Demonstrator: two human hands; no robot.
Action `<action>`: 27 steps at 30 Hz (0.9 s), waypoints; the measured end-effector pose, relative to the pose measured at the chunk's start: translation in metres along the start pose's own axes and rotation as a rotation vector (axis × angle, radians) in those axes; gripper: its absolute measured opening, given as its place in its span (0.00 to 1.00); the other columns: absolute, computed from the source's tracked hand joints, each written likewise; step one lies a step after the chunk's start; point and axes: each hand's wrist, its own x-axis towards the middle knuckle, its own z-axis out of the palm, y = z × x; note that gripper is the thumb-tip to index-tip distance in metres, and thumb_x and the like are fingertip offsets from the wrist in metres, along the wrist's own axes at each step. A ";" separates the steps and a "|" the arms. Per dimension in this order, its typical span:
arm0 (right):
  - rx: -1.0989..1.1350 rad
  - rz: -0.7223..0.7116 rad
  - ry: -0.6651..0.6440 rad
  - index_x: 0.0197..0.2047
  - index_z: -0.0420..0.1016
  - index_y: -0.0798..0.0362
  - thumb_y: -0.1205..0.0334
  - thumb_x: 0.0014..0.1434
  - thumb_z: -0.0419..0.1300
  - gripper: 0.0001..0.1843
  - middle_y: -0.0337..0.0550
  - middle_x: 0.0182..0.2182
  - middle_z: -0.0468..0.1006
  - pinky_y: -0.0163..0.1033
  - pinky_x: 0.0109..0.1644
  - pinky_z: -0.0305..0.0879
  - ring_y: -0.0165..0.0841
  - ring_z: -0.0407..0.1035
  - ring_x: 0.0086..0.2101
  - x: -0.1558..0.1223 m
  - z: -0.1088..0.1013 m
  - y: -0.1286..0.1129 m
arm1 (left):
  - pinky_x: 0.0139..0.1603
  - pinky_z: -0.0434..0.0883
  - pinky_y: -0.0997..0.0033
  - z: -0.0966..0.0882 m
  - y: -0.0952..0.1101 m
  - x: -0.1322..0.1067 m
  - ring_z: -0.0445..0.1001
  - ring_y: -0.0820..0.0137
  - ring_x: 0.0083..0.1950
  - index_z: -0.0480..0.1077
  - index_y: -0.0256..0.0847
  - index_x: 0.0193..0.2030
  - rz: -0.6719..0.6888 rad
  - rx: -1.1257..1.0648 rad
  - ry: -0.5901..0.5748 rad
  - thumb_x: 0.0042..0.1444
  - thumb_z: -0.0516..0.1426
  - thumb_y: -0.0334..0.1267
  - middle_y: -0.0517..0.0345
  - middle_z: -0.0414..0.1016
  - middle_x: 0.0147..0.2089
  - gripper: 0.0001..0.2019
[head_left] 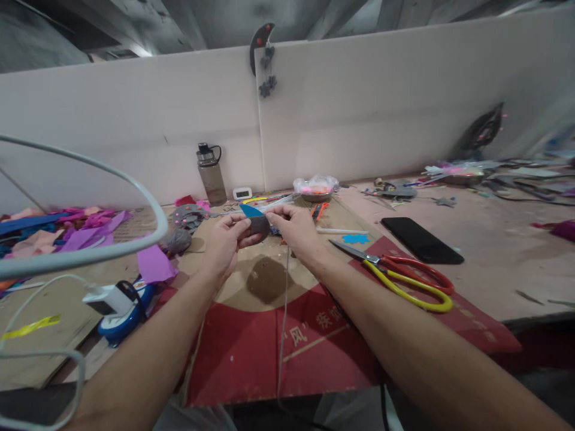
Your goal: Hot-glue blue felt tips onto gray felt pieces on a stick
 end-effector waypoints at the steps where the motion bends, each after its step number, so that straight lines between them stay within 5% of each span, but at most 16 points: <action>1: 0.011 0.007 -0.002 0.30 0.76 0.56 0.57 0.49 0.57 0.12 0.39 0.23 0.72 0.35 0.32 0.57 0.28 0.62 0.25 0.000 0.000 0.000 | 0.33 0.75 0.68 0.000 0.000 0.000 0.72 0.75 0.29 0.66 0.36 0.30 -0.003 0.001 0.000 0.41 0.62 0.33 0.61 0.70 0.29 0.10; 13: 0.305 0.197 -0.133 0.23 0.69 0.55 0.55 0.45 0.61 0.11 0.31 0.17 0.60 0.32 0.23 0.44 0.21 0.46 0.18 0.000 -0.003 -0.003 | 0.30 0.74 0.70 0.000 0.004 -0.001 0.73 0.74 0.27 0.67 0.36 0.31 -0.076 0.004 -0.037 0.42 0.61 0.32 0.60 0.72 0.28 0.09; 27: 0.704 0.436 -0.308 0.26 0.68 0.55 0.62 0.41 0.66 0.11 0.28 0.17 0.56 0.30 0.20 0.34 0.19 0.43 0.17 -0.005 -0.010 -0.008 | 0.32 0.75 0.71 -0.001 0.005 -0.001 0.72 0.75 0.26 0.66 0.36 0.31 -0.152 -0.078 -0.100 0.43 0.60 0.31 0.59 0.72 0.28 0.07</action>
